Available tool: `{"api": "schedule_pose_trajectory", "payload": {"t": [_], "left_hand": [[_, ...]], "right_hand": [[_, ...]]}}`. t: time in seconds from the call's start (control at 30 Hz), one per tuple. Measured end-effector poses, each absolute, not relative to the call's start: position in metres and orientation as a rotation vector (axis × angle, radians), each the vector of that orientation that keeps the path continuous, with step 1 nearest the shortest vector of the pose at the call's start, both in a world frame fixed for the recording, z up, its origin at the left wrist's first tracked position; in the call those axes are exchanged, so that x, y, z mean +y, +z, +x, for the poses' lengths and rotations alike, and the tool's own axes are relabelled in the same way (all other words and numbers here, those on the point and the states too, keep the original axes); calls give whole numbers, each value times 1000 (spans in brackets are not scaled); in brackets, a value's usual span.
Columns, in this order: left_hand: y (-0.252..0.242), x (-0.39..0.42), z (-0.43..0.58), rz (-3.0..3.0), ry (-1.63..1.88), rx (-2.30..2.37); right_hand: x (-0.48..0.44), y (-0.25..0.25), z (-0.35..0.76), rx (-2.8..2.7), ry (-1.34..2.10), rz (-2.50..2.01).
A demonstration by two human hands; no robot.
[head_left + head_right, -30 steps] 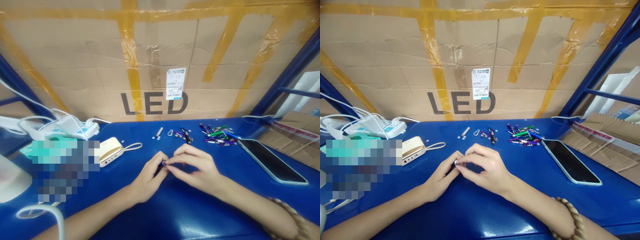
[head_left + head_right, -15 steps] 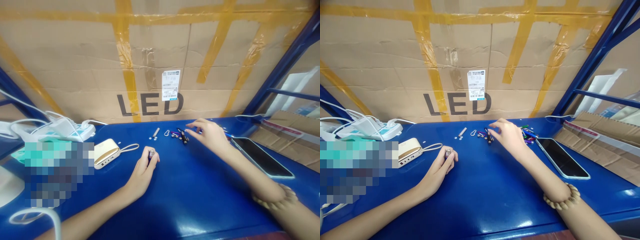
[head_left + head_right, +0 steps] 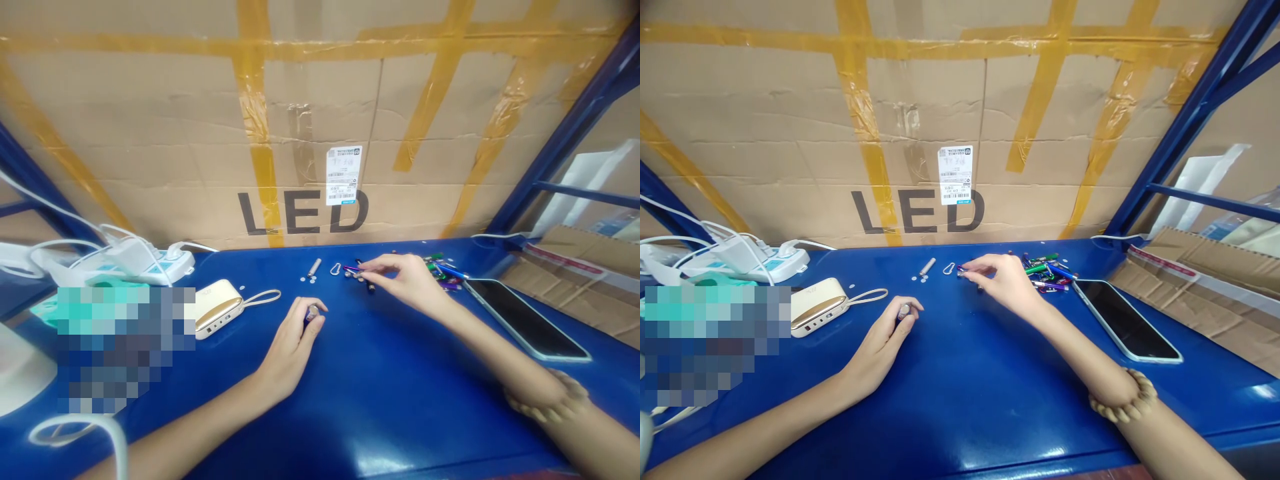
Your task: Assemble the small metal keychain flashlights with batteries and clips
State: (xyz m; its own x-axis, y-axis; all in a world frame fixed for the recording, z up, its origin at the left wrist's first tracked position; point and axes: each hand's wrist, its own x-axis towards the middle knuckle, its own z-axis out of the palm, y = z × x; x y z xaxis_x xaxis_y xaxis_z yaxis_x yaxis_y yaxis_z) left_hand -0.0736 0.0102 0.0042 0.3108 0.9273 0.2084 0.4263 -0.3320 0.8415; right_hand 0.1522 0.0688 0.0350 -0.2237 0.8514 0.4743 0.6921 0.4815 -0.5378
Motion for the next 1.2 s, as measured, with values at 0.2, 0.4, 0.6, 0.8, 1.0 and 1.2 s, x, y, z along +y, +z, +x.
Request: {"api": "schedule_pose_trajectory", "payload": {"t": [0.2, 0.4, 0.6, 0.8, 1.0, 1.2], "left_hand": [[-2, 9, -72, 2005, 867, 1129], [-5, 10, -73, 2121, 898, 1112], [-10, 10, -74, 2253, 1041, 1099], [-14, 6, -70, 2710, 960, 1127], [-10, 7, -69, 2375, 919, 1254], [-2, 12, -71, 1973, 949, 1347]], "right_hand": [[27, 35, 110, -1900, 394, -817], [22, 24, 104, -1973, 425, -672], [25, 27, 111, -2120, 414, -668], [22, 28, 118, -2399, 104, -675], [33, 36, 129, -2293, 250, -873], [32, 56, 148, -2611, 902, -1221]]}}
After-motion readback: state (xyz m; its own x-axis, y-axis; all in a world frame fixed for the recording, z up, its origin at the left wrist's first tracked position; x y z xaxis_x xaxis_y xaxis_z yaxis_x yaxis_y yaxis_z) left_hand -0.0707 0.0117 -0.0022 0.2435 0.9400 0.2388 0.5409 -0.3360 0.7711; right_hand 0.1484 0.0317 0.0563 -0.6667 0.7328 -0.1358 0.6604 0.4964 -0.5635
